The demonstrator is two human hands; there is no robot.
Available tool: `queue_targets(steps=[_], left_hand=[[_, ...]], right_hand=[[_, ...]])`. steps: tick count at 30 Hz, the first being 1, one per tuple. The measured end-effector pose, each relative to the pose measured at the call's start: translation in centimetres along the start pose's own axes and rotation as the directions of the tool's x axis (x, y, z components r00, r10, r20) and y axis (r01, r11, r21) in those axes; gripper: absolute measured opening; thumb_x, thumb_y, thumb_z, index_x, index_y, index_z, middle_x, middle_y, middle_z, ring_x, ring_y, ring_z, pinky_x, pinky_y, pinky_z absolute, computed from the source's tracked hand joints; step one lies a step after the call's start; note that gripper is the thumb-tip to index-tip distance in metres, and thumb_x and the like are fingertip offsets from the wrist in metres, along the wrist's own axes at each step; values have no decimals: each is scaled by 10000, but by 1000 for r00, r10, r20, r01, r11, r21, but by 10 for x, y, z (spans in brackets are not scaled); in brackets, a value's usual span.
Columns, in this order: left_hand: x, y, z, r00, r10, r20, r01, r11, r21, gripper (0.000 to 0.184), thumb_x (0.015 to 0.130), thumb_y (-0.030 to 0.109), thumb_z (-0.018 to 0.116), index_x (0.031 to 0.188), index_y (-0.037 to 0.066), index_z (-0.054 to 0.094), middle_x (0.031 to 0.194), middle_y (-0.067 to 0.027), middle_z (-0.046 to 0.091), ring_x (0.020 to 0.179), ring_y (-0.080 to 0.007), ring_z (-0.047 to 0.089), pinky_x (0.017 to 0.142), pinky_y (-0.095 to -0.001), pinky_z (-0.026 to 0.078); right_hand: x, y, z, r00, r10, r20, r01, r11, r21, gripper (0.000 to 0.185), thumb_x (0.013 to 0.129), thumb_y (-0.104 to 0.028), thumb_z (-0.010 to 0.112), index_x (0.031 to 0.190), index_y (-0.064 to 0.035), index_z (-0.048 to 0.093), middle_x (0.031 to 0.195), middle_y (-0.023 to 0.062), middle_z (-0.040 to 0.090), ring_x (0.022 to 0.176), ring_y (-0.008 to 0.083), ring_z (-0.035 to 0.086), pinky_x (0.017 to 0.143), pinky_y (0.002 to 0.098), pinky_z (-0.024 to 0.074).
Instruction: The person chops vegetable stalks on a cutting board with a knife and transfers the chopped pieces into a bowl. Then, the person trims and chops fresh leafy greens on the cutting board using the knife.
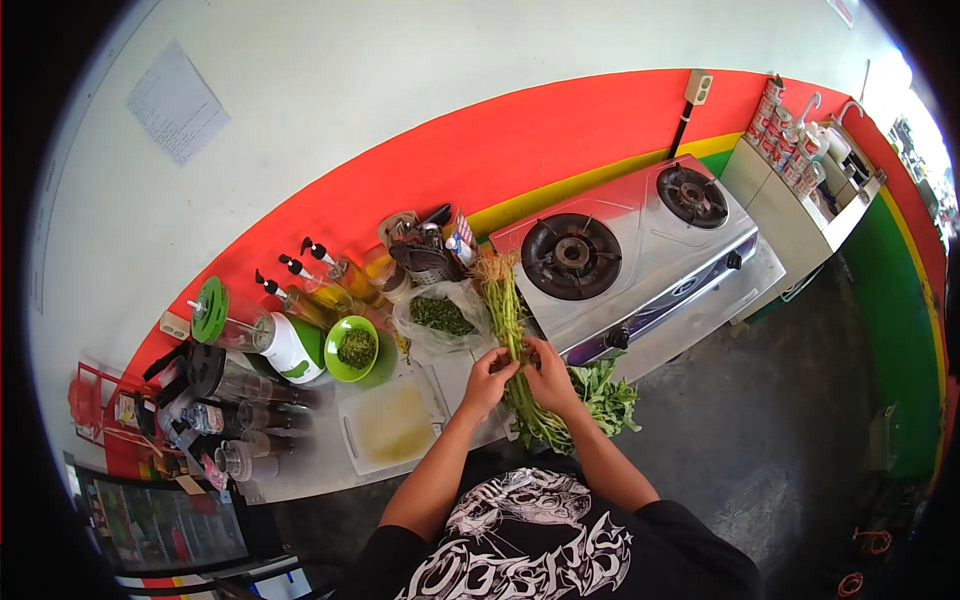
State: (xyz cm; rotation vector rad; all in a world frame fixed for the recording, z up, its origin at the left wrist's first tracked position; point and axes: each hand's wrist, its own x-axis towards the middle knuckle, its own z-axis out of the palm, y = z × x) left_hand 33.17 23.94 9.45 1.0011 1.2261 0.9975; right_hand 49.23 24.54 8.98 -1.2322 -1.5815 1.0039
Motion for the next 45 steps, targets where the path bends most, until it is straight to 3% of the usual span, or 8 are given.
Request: queue_targets(steps=[4,10,17,22,27,31,39,45], left_hand=[[10,-21,-5,995,-9,-95,7,1000,-27,239,1006,167,592,1187,19,642,1057,-70,629,943,-150,630,837,-317,514],[10,7,1,975,-89,-204,58,987,-153,208,991,162,621,1102,-13,629,1019,-62,617,846,-134,641,704,-299,539],[28,28,10,970,-81,-228,132,967,218,295,989,186,640,1233,51,544,1035,-71,636,918,-166,642,791,-315,524],[26,21,7,979,-71,-189,63,997,-48,371,953,96,648,1297,20,530,1036,-73,666,964,-168,649,851,-298,513],[18,35,-2,997,-63,50,72,978,-198,386,950,25,619,1326,-1,541,1159,-111,677,1053,-160,640,913,-294,502],[5,49,-3,998,-42,-56,33,990,-140,298,946,15,628,1242,-19,626,1111,-88,680,987,-145,645,857,-290,527],[-27,51,-54,980,-128,-155,103,982,-157,348,983,70,609,1321,-6,569,1101,-60,680,900,-118,641,780,-285,530],[-21,53,-60,981,-158,-109,97,899,-427,252,995,82,590,1238,14,599,1013,-27,653,887,-117,610,766,-271,504]], right_hand=[[19,1,11,991,131,-37,-124,982,144,423,946,-104,610,1338,23,518,992,119,634,829,151,614,725,303,498],[21,13,3,963,260,70,-269,938,216,371,940,-44,625,1294,45,557,897,53,639,795,96,589,701,262,480],[23,7,-7,984,177,29,-178,949,259,374,903,9,615,1275,37,590,966,70,648,876,132,604,788,291,492],[22,-32,-22,949,234,211,-281,931,233,446,916,-36,631,1344,34,529,1023,100,633,946,164,605,832,304,490],[18,-16,6,995,100,3,-97,959,266,634,976,-156,652,1477,30,311,1201,132,592,1088,156,564,899,305,477],[30,-19,-11,966,130,224,-217,879,425,454,984,-110,628,1369,61,461,1108,103,652,983,139,609,854,289,493],[47,-6,-1,973,209,100,-226,953,200,425,964,-26,616,1362,70,502,1111,91,685,975,141,624,852,308,497],[45,6,5,990,141,-18,-139,985,98,382,949,-58,639,1303,48,544,1077,99,686,967,144,617,860,306,484]])
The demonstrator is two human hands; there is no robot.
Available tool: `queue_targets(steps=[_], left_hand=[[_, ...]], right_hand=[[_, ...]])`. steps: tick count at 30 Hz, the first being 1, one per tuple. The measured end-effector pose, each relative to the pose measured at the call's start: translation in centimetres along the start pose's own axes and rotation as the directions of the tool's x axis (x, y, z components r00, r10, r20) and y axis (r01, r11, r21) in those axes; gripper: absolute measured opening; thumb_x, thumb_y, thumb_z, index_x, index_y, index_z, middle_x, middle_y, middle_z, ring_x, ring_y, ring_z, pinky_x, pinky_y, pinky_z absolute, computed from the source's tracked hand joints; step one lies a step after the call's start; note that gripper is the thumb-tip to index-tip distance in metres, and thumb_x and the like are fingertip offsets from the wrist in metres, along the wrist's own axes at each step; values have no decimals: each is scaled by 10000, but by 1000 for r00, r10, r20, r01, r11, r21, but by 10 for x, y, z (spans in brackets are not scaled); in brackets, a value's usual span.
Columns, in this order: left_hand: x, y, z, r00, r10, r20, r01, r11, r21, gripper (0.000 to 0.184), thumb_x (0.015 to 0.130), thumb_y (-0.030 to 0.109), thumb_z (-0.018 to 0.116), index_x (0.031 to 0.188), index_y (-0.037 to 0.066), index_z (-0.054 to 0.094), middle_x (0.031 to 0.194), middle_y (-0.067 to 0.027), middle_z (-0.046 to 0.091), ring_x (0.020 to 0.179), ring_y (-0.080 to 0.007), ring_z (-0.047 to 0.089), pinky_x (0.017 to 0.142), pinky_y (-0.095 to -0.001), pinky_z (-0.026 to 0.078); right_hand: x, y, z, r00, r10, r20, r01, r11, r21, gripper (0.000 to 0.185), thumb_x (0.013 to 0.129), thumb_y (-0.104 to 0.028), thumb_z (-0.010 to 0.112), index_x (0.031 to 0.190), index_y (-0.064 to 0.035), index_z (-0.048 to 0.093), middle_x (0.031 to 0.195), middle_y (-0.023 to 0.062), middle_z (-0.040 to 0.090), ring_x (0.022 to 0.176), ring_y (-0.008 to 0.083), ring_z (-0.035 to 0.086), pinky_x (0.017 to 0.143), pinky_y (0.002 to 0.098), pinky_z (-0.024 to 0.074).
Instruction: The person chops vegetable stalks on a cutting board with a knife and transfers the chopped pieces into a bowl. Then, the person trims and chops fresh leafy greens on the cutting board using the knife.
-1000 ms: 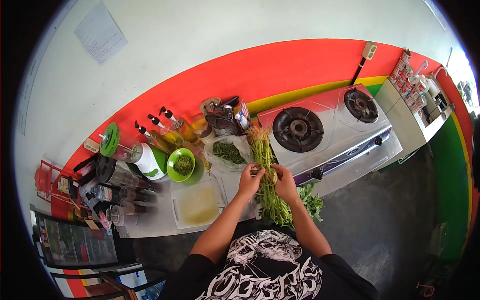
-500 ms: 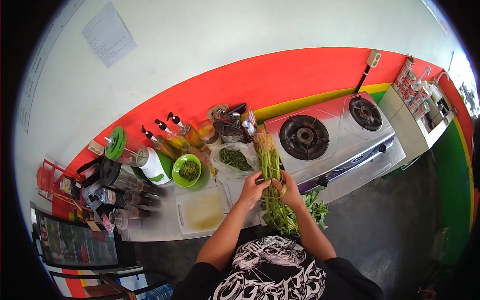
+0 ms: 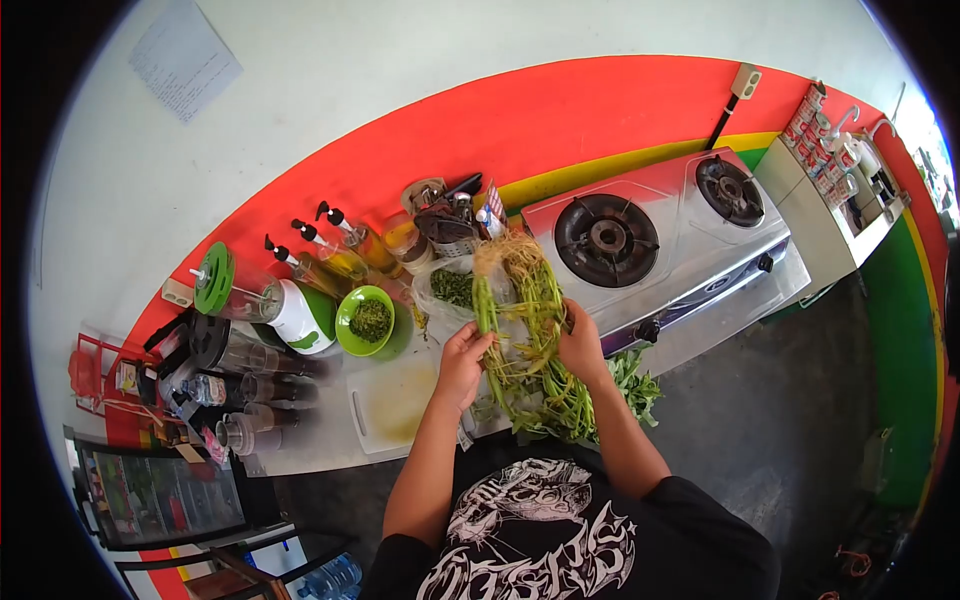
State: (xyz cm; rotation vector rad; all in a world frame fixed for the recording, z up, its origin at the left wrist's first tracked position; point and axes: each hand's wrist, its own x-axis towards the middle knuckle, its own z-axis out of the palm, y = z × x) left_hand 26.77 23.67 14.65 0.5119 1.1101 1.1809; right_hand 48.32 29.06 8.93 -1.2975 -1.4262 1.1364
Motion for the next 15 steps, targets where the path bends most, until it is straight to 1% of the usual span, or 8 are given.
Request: queue_targets(steps=[2,3,5,6,8,12,14,15], left_hand=[[1,3,2,998,63,-17,-63,998,18,189,1000,86,582,1177,28,610,961,-12,624,855,-106,589,738,-265,492],[1,7,3,997,71,-17,-71,997,-4,179,1004,89,576,1168,26,610,960,-14,622,841,-104,585,731,-261,488],[1,16,2,995,96,13,-95,995,-24,163,1014,89,555,1151,20,611,953,-23,621,807,-99,575,716,-246,479],[0,23,3,996,90,16,-89,996,-24,163,1014,89,555,1151,20,611,953,-23,621,807,-99,575,716,-246,479],[-3,34,6,992,129,-20,-130,989,-66,163,1015,82,550,1153,18,609,941,-27,621,792,-98,572,707,-242,477],[-4,53,10,985,171,20,-172,977,127,126,1003,93,564,1100,30,614,930,-18,616,767,-98,578,678,-255,495],[-7,55,17,992,123,42,-128,982,137,123,1006,107,569,1089,31,618,914,-7,605,752,-91,571,656,-248,482],[-7,53,22,991,126,36,-131,974,185,127,1004,122,581,1078,30,630,899,4,607,736,-82,556,657,-248,470]], right_hand=[[-6,-30,-7,999,21,-38,-21,1000,14,389,900,-51,613,1271,51,557,1052,243,668,1006,383,644,847,427,494],[-6,-30,-9,999,20,-42,-20,1000,9,389,900,-51,613,1271,51,557,1052,243,668,1006,383,644,847,427,494],[-7,-30,-13,998,-49,-40,37,965,-259,414,894,-70,612,1286,39,538,1105,252,654,1003,423,634,834,453,498],[-7,-28,-13,998,-44,-43,31,965,-261,414,894,-70,612,1286,39,538,1105,252,654,1003,423,634,834,453,498],[-7,-23,-9,997,-73,-27,51,868,-493,479,857,-55,612,1317,21,501,1197,262,617,1071,464,592,877,462,488],[-19,-41,10,999,-29,-26,7,793,-609,635,818,-48,621,1415,8,413,1346,271,517,1204,468,509,978,471,441],[-32,-80,22,937,-293,-193,65,686,-725,794,799,-65,665,1498,21,300,1442,263,405,1329,447,381,1079,501,358],[-33,-90,24,936,-294,-193,65,682,-728,794,799,-65,665,1498,21,300,1442,263,405,1329,447,381,1079,501,358]])
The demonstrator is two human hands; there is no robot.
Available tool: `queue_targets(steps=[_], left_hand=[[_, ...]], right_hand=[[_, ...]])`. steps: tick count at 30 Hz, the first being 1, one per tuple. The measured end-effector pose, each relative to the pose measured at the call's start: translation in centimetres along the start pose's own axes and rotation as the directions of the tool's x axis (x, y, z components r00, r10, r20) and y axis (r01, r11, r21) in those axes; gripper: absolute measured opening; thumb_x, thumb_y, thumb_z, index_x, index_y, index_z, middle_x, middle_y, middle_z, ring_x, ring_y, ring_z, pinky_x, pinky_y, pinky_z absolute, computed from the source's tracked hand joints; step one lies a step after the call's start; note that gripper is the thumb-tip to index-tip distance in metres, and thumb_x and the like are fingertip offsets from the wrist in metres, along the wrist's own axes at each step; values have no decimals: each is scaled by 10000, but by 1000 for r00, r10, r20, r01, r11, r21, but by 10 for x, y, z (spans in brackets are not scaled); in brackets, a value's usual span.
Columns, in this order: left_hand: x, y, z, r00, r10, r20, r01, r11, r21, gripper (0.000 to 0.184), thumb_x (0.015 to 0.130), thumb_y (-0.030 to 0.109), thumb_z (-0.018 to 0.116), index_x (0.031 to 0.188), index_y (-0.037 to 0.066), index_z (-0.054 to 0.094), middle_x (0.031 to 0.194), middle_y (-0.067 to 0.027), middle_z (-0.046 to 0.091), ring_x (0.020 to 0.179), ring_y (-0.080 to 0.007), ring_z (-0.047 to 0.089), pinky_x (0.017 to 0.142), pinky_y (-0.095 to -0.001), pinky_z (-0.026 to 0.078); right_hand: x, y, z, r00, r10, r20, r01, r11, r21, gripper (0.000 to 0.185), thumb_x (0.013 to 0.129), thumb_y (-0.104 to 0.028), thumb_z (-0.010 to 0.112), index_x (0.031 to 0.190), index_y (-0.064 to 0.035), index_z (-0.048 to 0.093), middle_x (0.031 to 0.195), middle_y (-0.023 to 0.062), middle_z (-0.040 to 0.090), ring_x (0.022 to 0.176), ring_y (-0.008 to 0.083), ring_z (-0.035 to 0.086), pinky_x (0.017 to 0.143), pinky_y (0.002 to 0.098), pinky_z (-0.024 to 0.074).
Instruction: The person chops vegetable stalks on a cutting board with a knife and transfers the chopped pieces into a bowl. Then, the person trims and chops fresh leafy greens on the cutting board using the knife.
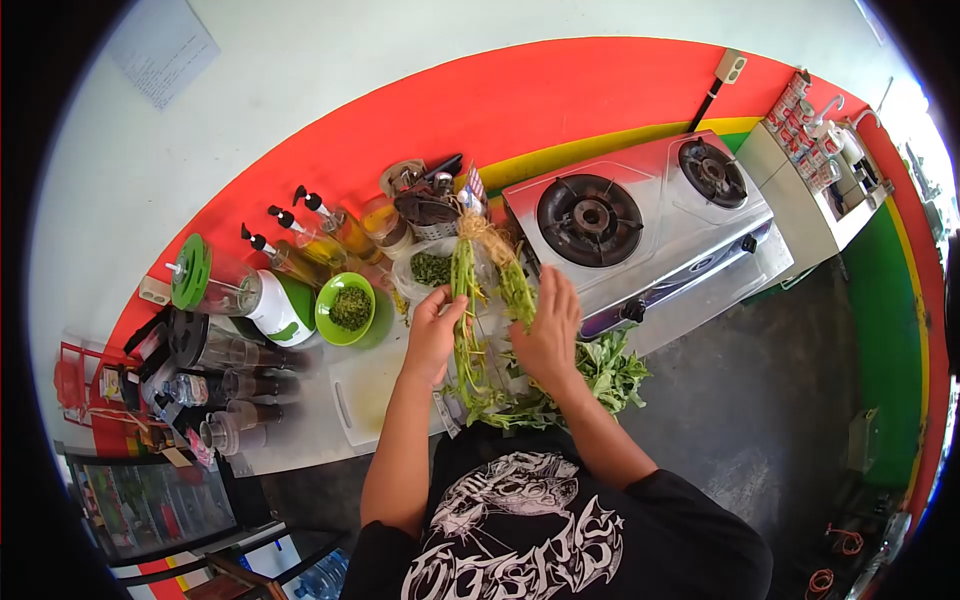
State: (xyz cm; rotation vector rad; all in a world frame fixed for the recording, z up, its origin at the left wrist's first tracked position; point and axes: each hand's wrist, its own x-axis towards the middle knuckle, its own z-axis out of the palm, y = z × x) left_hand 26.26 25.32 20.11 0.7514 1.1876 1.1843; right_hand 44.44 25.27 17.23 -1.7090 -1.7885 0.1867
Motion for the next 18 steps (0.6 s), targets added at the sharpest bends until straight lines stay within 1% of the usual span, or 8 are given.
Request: queue_targets(steps=[2,6,9,10,11,13,14,18], left_hand=[[-3,-3,8,1000,9,11,-9,999,43,145,1005,162,607,1059,32,641,876,19,604,709,-71,534,645,-246,452],[-10,-11,13,997,-61,53,57,995,80,155,1009,175,609,1064,36,647,901,23,612,728,-68,534,645,-247,454],[-17,-11,20,998,-32,62,25,995,99,149,1010,178,607,1051,40,648,900,20,612,693,-63,524,624,-241,447],[-19,-12,20,997,-22,73,16,996,82,146,1011,183,606,1049,47,644,878,25,598,677,-55,514,614,-233,436],[-18,-12,20,996,-21,90,13,996,86,146,1011,183,606,1049,47,644,878,25,598,677,-55,514,614,-233,436],[-18,-10,16,999,18,48,-23,996,90,148,1012,186,605,1061,51,639,852,35,578,694,-53,508,624,-233,433],[-17,-12,13,999,30,34,-33,995,90,139,1014,183,598,1059,56,633,827,38,562,684,-53,499,614,-232,423],[-23,-4,4,993,89,-78,-83,993,80,120,1015,187,588,1016,72,624,812,32,556,652,-62,491,593,-228,415]], right_hand=[[-1,-11,-6,974,-212,75,173,920,350,873,741,-47,702,1505,30,286,1471,266,364,1300,457,380,1097,509,331],[17,-5,23,987,-160,18,129,851,509,883,726,-8,727,1495,30,293,1461,264,388,1301,467,385,1095,509,336],[42,14,46,965,-263,-9,246,889,387,834,736,-38,740,1462,31,336,1450,263,412,1290,468,401,1084,504,350],[48,19,56,966,-256,-30,254,923,289,678,772,-66,713,1385,-4,430,1390,249,474,1267,453,435,1050,506,377],[54,26,65,968,-247,-42,249,927,279,678,772,-66,713,1385,-4,430,1390,249,474,1267,453,435,1050,506,377],[61,36,77,977,-214,2,208,950,234,519,811,-90,674,1297,-44,497,1312,216,529,1251,424,471,995,513,413],[62,41,80,977,-213,1,208,954,217,403,835,-56,615,1227,-53,520,1176,218,593,1132,421,562,892,530,471],[72,60,87,985,-77,152,30,957,289,386,818,8,575,1196,-43,514,1052,243,625,980,446,615,806,537,505]])
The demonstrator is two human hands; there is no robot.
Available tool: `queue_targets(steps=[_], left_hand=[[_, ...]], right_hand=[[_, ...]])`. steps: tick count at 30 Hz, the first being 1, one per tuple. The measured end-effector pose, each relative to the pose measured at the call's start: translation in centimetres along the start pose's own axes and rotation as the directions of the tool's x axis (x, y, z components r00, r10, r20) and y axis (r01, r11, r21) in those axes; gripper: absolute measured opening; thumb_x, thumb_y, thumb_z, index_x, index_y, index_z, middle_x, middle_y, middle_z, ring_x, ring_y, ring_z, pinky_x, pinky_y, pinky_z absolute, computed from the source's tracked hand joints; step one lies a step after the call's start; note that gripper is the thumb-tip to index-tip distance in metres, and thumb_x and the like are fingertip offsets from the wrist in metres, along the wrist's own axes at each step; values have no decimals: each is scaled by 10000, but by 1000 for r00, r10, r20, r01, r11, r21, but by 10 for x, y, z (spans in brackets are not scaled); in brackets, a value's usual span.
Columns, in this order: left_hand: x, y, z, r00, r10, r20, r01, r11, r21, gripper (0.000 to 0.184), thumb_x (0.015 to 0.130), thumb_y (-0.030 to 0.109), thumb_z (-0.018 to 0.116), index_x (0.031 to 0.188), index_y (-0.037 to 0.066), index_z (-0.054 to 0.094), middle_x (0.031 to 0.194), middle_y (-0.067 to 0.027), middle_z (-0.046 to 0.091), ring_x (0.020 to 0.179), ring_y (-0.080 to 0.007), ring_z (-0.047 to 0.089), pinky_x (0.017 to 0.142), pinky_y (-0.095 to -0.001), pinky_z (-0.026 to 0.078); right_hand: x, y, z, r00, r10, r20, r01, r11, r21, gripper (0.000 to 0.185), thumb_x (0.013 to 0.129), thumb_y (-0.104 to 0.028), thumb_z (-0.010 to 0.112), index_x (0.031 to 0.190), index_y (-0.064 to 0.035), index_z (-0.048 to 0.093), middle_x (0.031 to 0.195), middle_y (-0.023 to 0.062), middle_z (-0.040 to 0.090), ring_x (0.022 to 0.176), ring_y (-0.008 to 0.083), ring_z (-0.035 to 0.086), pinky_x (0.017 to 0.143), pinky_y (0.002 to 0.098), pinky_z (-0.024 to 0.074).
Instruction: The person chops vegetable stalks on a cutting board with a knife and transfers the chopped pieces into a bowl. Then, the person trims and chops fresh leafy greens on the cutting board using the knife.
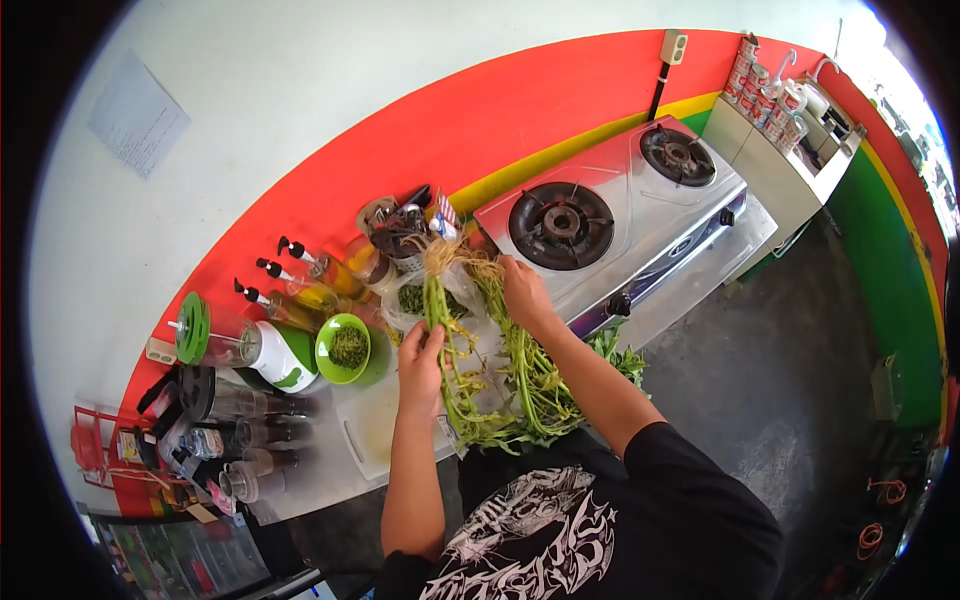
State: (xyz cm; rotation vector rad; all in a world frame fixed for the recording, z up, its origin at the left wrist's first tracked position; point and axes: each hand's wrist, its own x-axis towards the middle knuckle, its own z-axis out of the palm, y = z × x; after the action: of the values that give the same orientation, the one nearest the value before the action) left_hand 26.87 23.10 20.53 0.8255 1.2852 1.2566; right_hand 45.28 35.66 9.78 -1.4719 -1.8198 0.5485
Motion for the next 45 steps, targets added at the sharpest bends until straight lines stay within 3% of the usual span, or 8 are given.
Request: queue_targets(steps=[5,13,17,31,33,35,38,45], left_hand=[[-11,13,-23,991,-17,-134,3,995,-104,97,1009,158,585,1022,67,618,823,25,570,676,-70,522,597,-230,435],[-9,50,-69,966,129,-223,-216,876,-430,172,1025,112,546,1180,65,605,966,-11,646,745,-94,573,682,-251,480],[-17,61,-93,965,135,-225,-238,813,-531,196,1034,136,536,1201,50,589,1018,-60,684,769,-101,592,707,-255,510],[-114,94,-233,872,245,-424,-194,968,159,261,1046,129,493,1236,-10,607,1012,-76,735,748,-81,572,662,-278,481],[-124,99,-242,835,389,-390,-22,731,682,231,1028,145,532,1168,-6,638,929,-84,735,699,-85,561,625,-290,466],[-131,103,-243,823,382,-420,84,650,756,215,996,147,567,1132,-1,644,851,-129,714,654,-202,608,616,-373,472],[-113,59,-268,767,607,-206,-33,359,933,245,956,129,587,1178,50,652,890,-235,666,842,-454,611,726,-539,472],[-87,-62,-270,947,315,-64,-74,409,910,268,923,113,616,1182,62,662,922,-170,695,924,-364,618,769,-484,517]], right_hand=[[29,14,10,965,-261,-21,258,961,-102,379,791,67,547,1155,-27,497,956,249,625,906,454,622,772,517,528],[-51,-48,-23,977,-140,162,180,948,-261,802,771,-148,741,1466,-10,365,1500,261,364,1372,423,371,1087,497,375],[-119,-26,-13,933,-179,311,292,883,-368,686,778,-35,622,1435,-9,430,1583,261,264,1488,432,221,1142,513,312],[-96,-43,-32,846,-34,532,245,912,-330,688,787,-133,761,1411,-47,484,1628,212,203,1528,394,122,1204,564,195],[-99,-56,-31,860,83,504,154,899,-411,685,797,-175,762,1409,-42,483,1623,223,220,1529,404,113,1203,580,165],[-109,-64,-23,895,21,446,195,880,-434,668,808,-222,758,1395,-36,499,1604,240,259,1519,424,141,1195,601,144],[-113,-114,-11,901,-105,421,266,900,-345,526,838,-250,724,1284,-19,568,1416,254,484,1354,429,416,1072,542,383],[-184,-140,84,763,131,633,53,963,-264,475,862,-298,711,1206,-36,514,1059,240,665,931,455,656,806,525,519]])
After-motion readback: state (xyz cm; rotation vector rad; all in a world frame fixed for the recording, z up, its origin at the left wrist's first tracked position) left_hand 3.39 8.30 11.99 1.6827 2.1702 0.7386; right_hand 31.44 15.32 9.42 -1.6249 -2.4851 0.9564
